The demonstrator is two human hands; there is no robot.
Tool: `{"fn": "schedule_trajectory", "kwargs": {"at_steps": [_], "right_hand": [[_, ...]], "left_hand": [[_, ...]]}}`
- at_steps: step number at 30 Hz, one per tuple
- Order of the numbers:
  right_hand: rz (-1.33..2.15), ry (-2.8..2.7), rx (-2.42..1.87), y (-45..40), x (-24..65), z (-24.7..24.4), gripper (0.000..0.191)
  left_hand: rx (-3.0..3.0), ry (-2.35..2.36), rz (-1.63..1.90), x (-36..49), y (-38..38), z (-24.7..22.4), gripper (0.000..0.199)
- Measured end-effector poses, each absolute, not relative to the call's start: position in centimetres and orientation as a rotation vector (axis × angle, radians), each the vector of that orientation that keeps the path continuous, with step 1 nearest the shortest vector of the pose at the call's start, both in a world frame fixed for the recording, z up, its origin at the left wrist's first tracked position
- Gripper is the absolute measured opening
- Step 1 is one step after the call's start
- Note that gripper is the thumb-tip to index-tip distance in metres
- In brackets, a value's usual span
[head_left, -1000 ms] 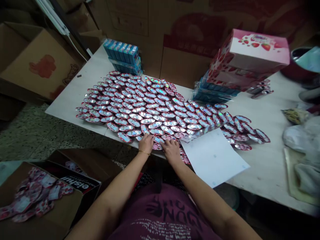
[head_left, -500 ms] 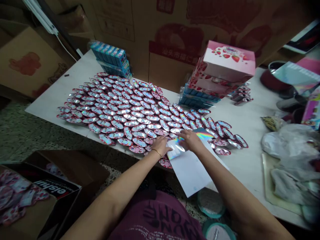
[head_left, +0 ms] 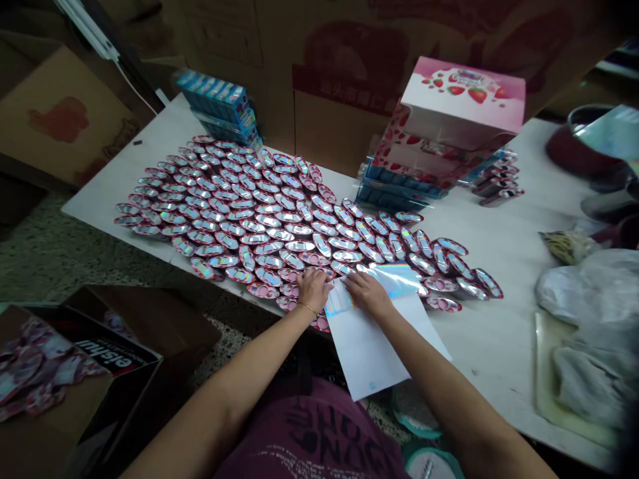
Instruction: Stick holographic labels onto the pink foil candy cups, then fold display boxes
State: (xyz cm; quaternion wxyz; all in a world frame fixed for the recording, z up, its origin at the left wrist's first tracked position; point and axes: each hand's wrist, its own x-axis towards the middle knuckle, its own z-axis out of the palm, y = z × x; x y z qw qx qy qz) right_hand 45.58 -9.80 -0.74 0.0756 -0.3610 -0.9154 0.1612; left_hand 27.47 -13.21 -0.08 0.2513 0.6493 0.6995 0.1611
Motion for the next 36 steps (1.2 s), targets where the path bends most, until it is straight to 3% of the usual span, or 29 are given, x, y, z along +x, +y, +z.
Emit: {"fn": "schedule_trajectory", "kwargs": {"at_steps": [6, 10, 15, 21, 29, 36], "right_hand": [[0.872, -1.999, -1.425, -11.5, 44.4, 4.9, 0.013], [1.273, -1.381, -1.472, -11.0, 41.6, 8.2, 0.015], [1.435, -0.815, -1.491, -9.8, 36.8, 7.2, 0.019], [1.512, -0.447, -1.459, -10.1, 33.4, 5.7, 0.022], [1.498, -0.361, -1.343, -10.7, 32.3, 4.5, 0.027], [0.987, -0.604, -1.720, -10.8, 30.8, 1.0, 0.027]], "left_hand": [[1.737, 1.886, 0.437, 27.5, -13.0, 0.0, 0.012], [1.470, 1.751, 0.731, 26.7, -12.7, 0.5, 0.018], [0.539, 1.388, 1.078, 24.0, -12.0, 2.2, 0.055], [0.319, 1.317, 1.136, 21.6, -10.7, 2.7, 0.035], [0.280, 1.275, 0.894, 20.5, -9.9, 2.3, 0.035], [0.702, 1.639, 0.892, 19.7, -8.3, 0.5, 0.015]]}}
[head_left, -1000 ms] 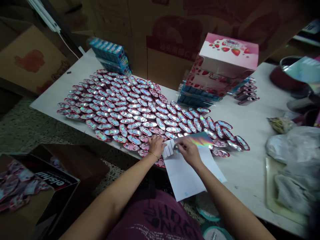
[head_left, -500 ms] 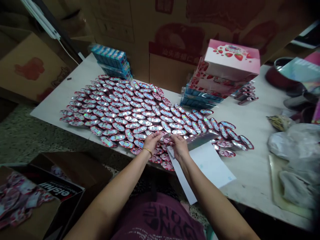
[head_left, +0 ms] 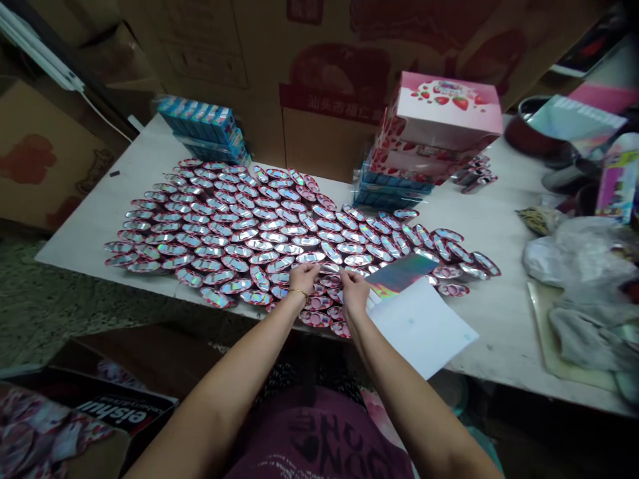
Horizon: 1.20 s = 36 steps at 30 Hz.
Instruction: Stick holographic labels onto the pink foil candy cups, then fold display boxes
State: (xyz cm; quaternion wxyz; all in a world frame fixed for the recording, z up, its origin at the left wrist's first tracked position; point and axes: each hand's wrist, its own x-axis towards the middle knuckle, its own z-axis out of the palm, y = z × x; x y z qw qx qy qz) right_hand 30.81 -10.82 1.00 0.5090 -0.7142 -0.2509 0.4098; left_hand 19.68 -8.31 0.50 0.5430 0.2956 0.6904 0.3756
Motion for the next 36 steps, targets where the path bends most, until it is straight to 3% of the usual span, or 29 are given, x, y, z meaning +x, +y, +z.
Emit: {"fn": "schedule_trajectory", "kwargs": {"at_steps": [4, 9, 20, 28, 33, 36], "right_hand": [[0.595, -0.889, -1.976, -10.2, 30.0, -1.0, 0.024], [0.353, -1.077, -2.179, -9.4, 29.5, -1.7, 0.023], [0.398, -1.191, -2.349, -9.0, 30.2, -0.5, 0.024], [0.393, -2.355, -2.230, -10.1, 32.8, 3.2, 0.040], [0.241, -2.499, -2.016, -10.4, 36.9, 8.0, 0.047], [0.101, -2.455, -2.003, -11.1, 42.7, 9.7, 0.039]], "left_hand": [[1.179, 1.883, 0.668, 19.4, -7.0, -0.2, 0.015], [1.437, 1.993, 0.448, 19.9, -6.4, -0.3, 0.022], [1.527, 2.110, 0.279, 19.9, -6.5, 0.3, 0.023], [2.200, 1.805, 0.039, 18.8, -9.0, 1.1, 0.035], [2.143, 1.744, 0.290, 20.7, -9.6, 1.7, 0.031], [2.049, 1.514, 0.445, 24.0, -10.5, 2.3, 0.032]]}}
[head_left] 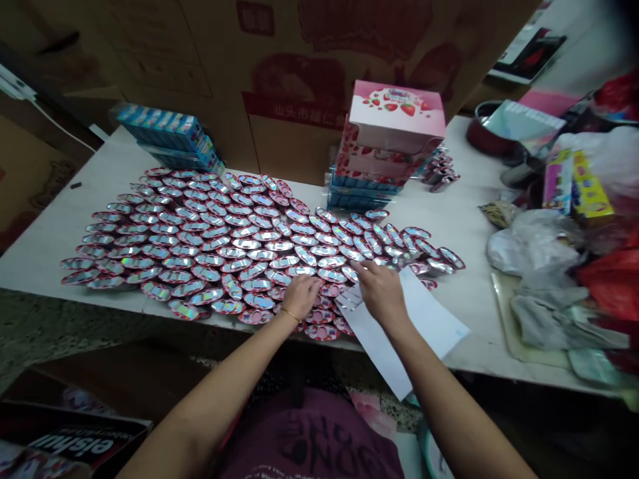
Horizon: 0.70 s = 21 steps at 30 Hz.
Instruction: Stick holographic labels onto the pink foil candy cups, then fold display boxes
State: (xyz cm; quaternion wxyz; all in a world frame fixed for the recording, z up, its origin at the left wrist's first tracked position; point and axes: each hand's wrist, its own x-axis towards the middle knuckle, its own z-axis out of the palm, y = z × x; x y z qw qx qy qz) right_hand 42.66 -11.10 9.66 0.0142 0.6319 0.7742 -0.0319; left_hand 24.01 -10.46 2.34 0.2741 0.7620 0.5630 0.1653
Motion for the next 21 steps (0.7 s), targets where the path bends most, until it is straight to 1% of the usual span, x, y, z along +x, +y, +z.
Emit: {"fn": "schedule_trajectory", "kwargs": {"at_steps": [2, 4, 8, 11, 14, 18, 21], "right_hand": [[-0.103, 2.381, 1.918, -12.0, 46.6, 9.1, 0.031], [-0.150, 2.382, 1.800, -13.2, 49.5, 7.3, 0.029], [-0.165, 2.471, 1.711, -14.3, 51.3, 3.5, 0.036], [-0.096, 2.579, 1.725, -13.0, 51.1, 2.2, 0.039], [-0.064, 2.712, 1.572, -11.1, 51.3, 1.6, 0.036], [-0.107, 2.888, 1.289, -10.2, 52.7, 0.1, 0.033], [-0.214, 2.958, 1.302, -11.0, 53.3, 0.2, 0.027]], "left_hand": [[2.012, 1.382, 0.403, 26.8, -11.0, 2.5, 0.034], [2.018, 1.345, 0.310, 29.4, -11.4, 2.4, 0.035], [2.021, 1.506, 0.177, 32.7, -11.9, 1.4, 0.039], [1.947, 1.644, 0.198, 33.5, -12.2, 0.7, 0.028], [1.892, 1.688, 0.253, 33.9, -12.7, 0.3, 0.016], [1.804, 1.784, 0.343, 34.5, -13.3, 0.1, 0.013], [1.780, 1.820, 0.368, 35.0, -13.7, 0.0, 0.013]]}}
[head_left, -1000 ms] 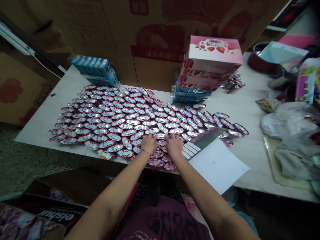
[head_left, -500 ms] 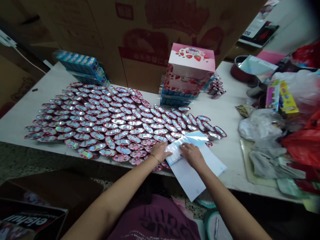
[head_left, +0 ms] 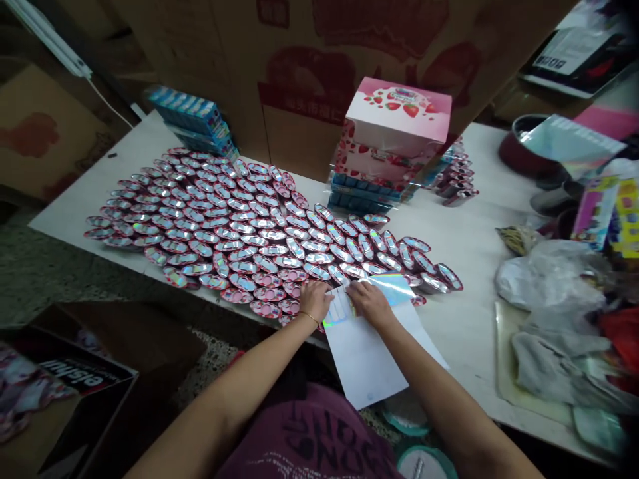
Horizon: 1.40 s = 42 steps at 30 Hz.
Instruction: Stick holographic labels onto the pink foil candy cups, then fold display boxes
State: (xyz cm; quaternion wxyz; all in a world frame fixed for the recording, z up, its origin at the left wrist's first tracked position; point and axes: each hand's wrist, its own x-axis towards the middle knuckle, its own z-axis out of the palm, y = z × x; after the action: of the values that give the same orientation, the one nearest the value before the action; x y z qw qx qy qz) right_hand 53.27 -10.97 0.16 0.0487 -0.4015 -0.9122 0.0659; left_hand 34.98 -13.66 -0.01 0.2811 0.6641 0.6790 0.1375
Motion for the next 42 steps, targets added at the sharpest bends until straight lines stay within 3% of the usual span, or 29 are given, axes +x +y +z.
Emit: {"fn": "schedule_trajectory", "kwargs": {"at_steps": [6, 9, 14, 16, 23, 27, 31, 36, 42], "right_hand": [[0.772, -2.042, -1.421, -13.0, 51.8, 8.5, 0.016], [1.116, -1.601, -1.473, -14.1, 49.7, 12.4, 0.017], [1.451, -0.806, -1.491, -15.5, 43.7, 11.4, 0.026], [1.528, -0.610, -1.490, -15.6, 41.2, 9.8, 0.029], [1.442, -0.484, -1.569, -14.4, 35.8, 5.8, 0.030], [1.182, -0.610, -1.638, -13.8, 34.5, 4.0, 0.032], [1.038, -0.750, -1.716, -13.3, 34.3, 2.1, 0.030], [1.093, -0.629, -1.716, -12.9, 34.2, 0.6, 0.027], [1.249, -0.549, -1.647, -12.9, 34.5, 1.0, 0.031]], "left_hand": [[1.763, 1.841, 0.380, 35.6, -13.3, 0.2, 0.014], [1.610, 1.782, 0.603, 34.7, -13.3, 1.0, 0.017], [0.764, 1.399, 0.941, 29.7, -15.6, 3.4, 0.056], [0.507, 1.298, 0.965, 27.3, -16.5, 4.0, 0.059], [0.355, 1.374, 0.995, 22.8, -15.5, 2.9, 0.031], [0.386, 1.401, 0.995, 22.3, -13.6, 1.8, 0.025], [0.365, 1.403, 0.909, 21.7, -12.4, 1.5, 0.022], [0.255, 1.381, 0.838, 21.7, -11.8, 1.5, 0.040], [0.413, 1.493, 0.828, 22.1, -11.7, 1.2, 0.031]]}}
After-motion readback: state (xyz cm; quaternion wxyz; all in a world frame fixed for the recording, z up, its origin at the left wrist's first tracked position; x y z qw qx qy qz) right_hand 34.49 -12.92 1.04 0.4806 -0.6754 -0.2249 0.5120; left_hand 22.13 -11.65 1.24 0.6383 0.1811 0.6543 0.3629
